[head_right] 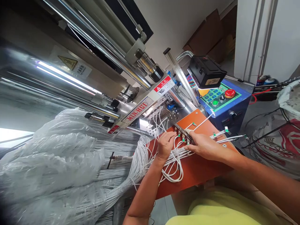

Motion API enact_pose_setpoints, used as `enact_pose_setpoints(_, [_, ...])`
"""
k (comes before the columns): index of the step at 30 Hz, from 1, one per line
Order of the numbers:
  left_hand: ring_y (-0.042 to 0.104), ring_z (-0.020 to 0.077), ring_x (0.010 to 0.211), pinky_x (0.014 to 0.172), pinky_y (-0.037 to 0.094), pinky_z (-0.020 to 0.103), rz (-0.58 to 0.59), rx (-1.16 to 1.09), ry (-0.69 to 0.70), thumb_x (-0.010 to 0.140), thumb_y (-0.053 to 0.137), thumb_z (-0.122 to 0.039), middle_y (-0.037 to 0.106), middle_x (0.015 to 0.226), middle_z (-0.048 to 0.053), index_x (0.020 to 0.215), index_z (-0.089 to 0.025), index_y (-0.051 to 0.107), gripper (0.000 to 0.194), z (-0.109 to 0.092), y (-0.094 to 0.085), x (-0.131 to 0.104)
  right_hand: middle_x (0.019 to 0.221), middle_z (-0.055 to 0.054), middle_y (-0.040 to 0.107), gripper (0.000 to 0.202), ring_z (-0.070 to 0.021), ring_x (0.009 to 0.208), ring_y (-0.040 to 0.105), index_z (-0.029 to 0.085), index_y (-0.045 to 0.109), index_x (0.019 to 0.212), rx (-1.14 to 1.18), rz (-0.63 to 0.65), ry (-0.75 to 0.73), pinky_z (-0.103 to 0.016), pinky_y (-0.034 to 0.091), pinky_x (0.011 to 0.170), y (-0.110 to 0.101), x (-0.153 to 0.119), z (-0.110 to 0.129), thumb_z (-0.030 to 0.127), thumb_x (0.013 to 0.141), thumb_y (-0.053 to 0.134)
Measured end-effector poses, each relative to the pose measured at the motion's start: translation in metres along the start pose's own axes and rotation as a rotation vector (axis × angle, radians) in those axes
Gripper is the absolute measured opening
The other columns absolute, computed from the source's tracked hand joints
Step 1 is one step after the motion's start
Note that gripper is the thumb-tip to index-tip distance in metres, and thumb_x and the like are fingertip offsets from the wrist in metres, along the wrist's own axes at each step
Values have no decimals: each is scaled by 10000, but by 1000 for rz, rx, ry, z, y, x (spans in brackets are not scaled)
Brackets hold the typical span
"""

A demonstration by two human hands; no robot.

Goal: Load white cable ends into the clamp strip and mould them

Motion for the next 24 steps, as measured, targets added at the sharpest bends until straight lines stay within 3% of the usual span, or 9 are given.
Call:
enact_pose_setpoints(12, [688, 193, 869, 811, 570, 365, -46, 13, 40, 926, 550, -170, 751, 924, 58, 970, -209, 726, 186, 5, 8, -3, 1090, -72, 709, 600, -304, 997, 648, 271, 454, 1398, -10, 4, -27, -381, 478, 882, -1, 0, 2, 468, 847, 588])
enact_pose_setpoints(24, [674, 176, 853, 789, 576, 331, -116, 61, 164, 917, 559, -110, 748, 926, 62, 982, -170, 714, 179, 0, 8, -5, 1089, -88, 703, 585, -291, 967, 645, 222, 475, 1368, 4, 34, -13, -363, 473, 860, -1, 1, 2, 453, 841, 574])
Point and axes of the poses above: each hand's wrist, its own x-axis towards the middle knuckle, its own y-axis out of the palm, z = x × y, the point moved 6 cm from there along x, towards the middle knuckle
